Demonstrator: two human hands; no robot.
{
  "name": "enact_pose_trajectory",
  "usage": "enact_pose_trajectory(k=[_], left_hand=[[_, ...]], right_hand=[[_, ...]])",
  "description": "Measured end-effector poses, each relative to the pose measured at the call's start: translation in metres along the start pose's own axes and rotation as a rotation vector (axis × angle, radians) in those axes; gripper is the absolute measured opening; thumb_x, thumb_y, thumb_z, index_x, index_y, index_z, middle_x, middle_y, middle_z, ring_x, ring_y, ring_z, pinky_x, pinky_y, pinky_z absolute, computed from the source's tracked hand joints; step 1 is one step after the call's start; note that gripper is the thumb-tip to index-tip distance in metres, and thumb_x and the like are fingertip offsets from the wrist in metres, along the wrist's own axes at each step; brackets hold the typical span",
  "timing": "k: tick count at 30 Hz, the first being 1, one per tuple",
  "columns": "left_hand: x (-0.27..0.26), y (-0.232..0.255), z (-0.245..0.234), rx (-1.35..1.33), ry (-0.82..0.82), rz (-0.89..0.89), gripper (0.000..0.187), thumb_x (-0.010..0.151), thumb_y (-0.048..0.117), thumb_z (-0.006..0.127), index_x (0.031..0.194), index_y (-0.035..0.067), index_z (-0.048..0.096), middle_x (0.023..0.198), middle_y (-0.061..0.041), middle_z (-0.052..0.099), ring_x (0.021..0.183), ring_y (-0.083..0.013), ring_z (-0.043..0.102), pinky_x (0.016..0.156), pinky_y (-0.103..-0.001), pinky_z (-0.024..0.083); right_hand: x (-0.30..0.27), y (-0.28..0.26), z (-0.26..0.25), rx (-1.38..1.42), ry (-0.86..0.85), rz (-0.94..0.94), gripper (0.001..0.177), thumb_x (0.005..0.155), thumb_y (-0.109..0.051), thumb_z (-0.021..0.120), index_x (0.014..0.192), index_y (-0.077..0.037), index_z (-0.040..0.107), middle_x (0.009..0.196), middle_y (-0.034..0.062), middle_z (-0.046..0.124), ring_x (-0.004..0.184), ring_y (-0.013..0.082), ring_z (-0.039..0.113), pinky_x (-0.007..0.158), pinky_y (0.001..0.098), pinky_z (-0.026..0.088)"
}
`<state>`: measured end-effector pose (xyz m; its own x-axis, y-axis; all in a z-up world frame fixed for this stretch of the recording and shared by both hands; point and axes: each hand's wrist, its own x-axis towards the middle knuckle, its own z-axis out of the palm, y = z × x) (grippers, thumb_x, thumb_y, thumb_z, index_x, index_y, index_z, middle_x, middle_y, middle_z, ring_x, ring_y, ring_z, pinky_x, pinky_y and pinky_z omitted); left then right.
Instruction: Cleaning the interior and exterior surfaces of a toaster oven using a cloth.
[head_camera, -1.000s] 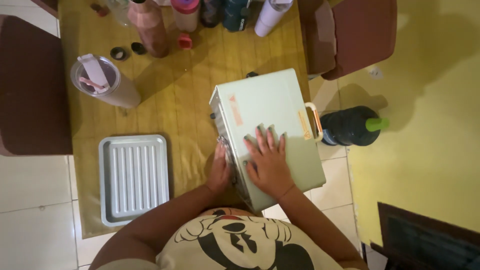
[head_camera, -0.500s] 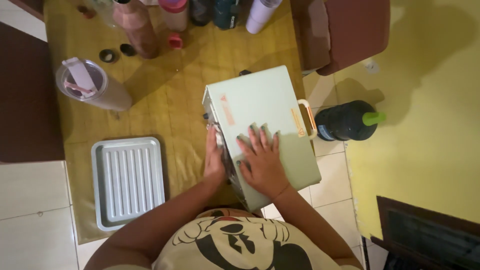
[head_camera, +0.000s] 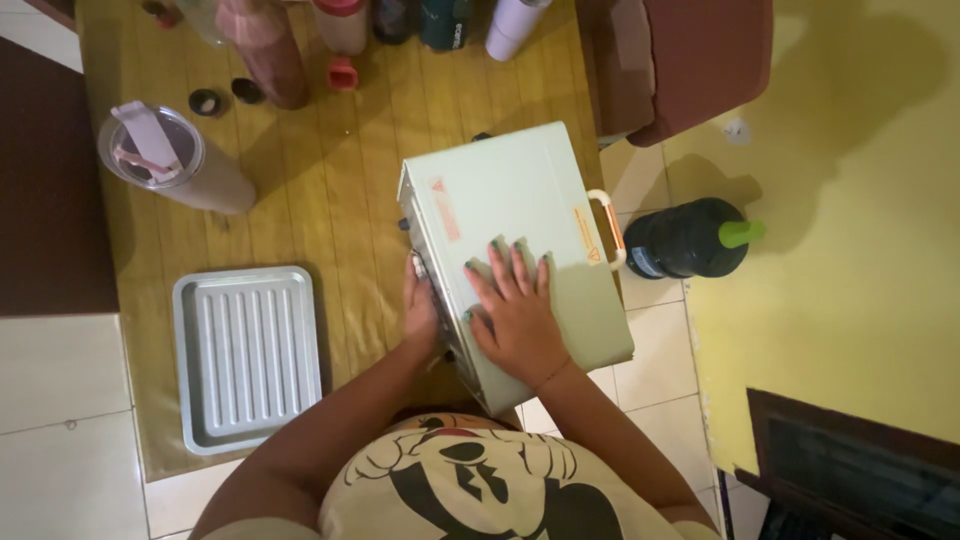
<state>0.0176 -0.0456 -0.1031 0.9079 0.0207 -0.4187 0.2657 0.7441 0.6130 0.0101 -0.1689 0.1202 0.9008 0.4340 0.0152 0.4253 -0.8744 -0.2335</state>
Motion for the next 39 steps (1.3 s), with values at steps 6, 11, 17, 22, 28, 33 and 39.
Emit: enact_pose_trajectory(k=[6, 11, 17, 22, 28, 33, 39], left_hand=[[-0.061, 0.044, 0.026, 0.210, -0.097, 0.236, 0.065, 0.100, 0.009, 0.036, 0.164, 0.011, 0.023, 0.170, -0.016, 0.023, 0.156, -0.0291, 0.024, 0.126, -0.039, 0.021], [-0.056, 0.028, -0.005, 0.738, -0.389, 0.764, 0.071, 0.093, 0.002, 0.035, 0.164, 0.006, 0.032, 0.176, -0.022, 0.011, 0.166, -0.0351, 0.008, 0.135, -0.037, 0.009], [-0.032, 0.010, -0.024, 0.491, -0.252, 0.257, 0.071, 0.091, 0.000, 0.038, 0.162, -0.002, 0.029, 0.163, -0.025, 0.036, 0.153, -0.0352, 0.032, 0.127, -0.037, 0.023], [-0.035, 0.026, -0.011, 0.518, -0.174, 0.313, 0.064, 0.095, 0.005, 0.043, 0.158, -0.001, 0.030, 0.165, -0.022, 0.034, 0.153, -0.0329, 0.032, 0.125, -0.036, 0.023], [-0.041, 0.073, 0.029, 0.905, -0.248, 0.974, 0.052, 0.102, 0.017, 0.043, 0.152, 0.001, 0.047, 0.165, -0.024, 0.038, 0.152, -0.0365, 0.038, 0.130, -0.043, 0.025], [-0.008, 0.020, -0.008, 0.795, -0.178, 0.921, 0.057, 0.106, 0.019, 0.034, 0.160, 0.003, 0.036, 0.166, -0.021, 0.036, 0.155, -0.0380, 0.032, 0.131, -0.044, 0.021], [-0.033, 0.003, -0.024, 0.396, -0.122, 0.085, 0.063, 0.100, 0.012, 0.035, 0.162, 0.007, 0.024, 0.163, -0.019, 0.035, 0.146, -0.0293, 0.038, 0.118, -0.034, 0.031]], right_hand=[[-0.001, 0.002, 0.002, -0.004, -0.005, 0.000, 0.062, 0.091, -0.034, 0.058, 0.150, -0.015, 0.052, 0.165, 0.0223, 0.031, 0.152, 0.0465, 0.025, 0.120, 0.0698, 0.009], [0.001, -0.001, 0.001, 0.003, 0.005, 0.011, 0.062, 0.091, -0.035, 0.059, 0.149, -0.014, 0.052, 0.164, 0.0219, 0.032, 0.152, 0.0466, 0.026, 0.120, 0.0694, 0.010], [0.000, -0.001, 0.002, 0.010, 0.029, 0.008, 0.061, 0.091, -0.034, 0.059, 0.149, -0.014, 0.054, 0.164, 0.0211, 0.034, 0.150, 0.0467, 0.028, 0.120, 0.0697, 0.011], [-0.001, 0.000, 0.003, -0.005, 0.041, -0.002, 0.061, 0.091, -0.033, 0.059, 0.148, -0.014, 0.054, 0.164, 0.0215, 0.034, 0.151, 0.0463, 0.028, 0.121, 0.0694, 0.012], [-0.003, 0.002, 0.006, -0.029, 0.000, 0.018, 0.058, 0.090, -0.034, 0.060, 0.144, -0.012, 0.055, 0.165, 0.0209, 0.034, 0.153, 0.0452, 0.027, 0.122, 0.0682, 0.012], [-0.001, 0.000, 0.003, -0.009, 0.014, 0.019, 0.062, 0.090, -0.032, 0.060, 0.148, -0.014, 0.054, 0.164, 0.0207, 0.033, 0.152, 0.0450, 0.027, 0.121, 0.0679, 0.011], [-0.002, 0.000, 0.003, 0.011, 0.012, 0.022, 0.061, 0.090, -0.033, 0.058, 0.149, -0.014, 0.053, 0.165, 0.0204, 0.033, 0.152, 0.0458, 0.026, 0.121, 0.0678, 0.011]])
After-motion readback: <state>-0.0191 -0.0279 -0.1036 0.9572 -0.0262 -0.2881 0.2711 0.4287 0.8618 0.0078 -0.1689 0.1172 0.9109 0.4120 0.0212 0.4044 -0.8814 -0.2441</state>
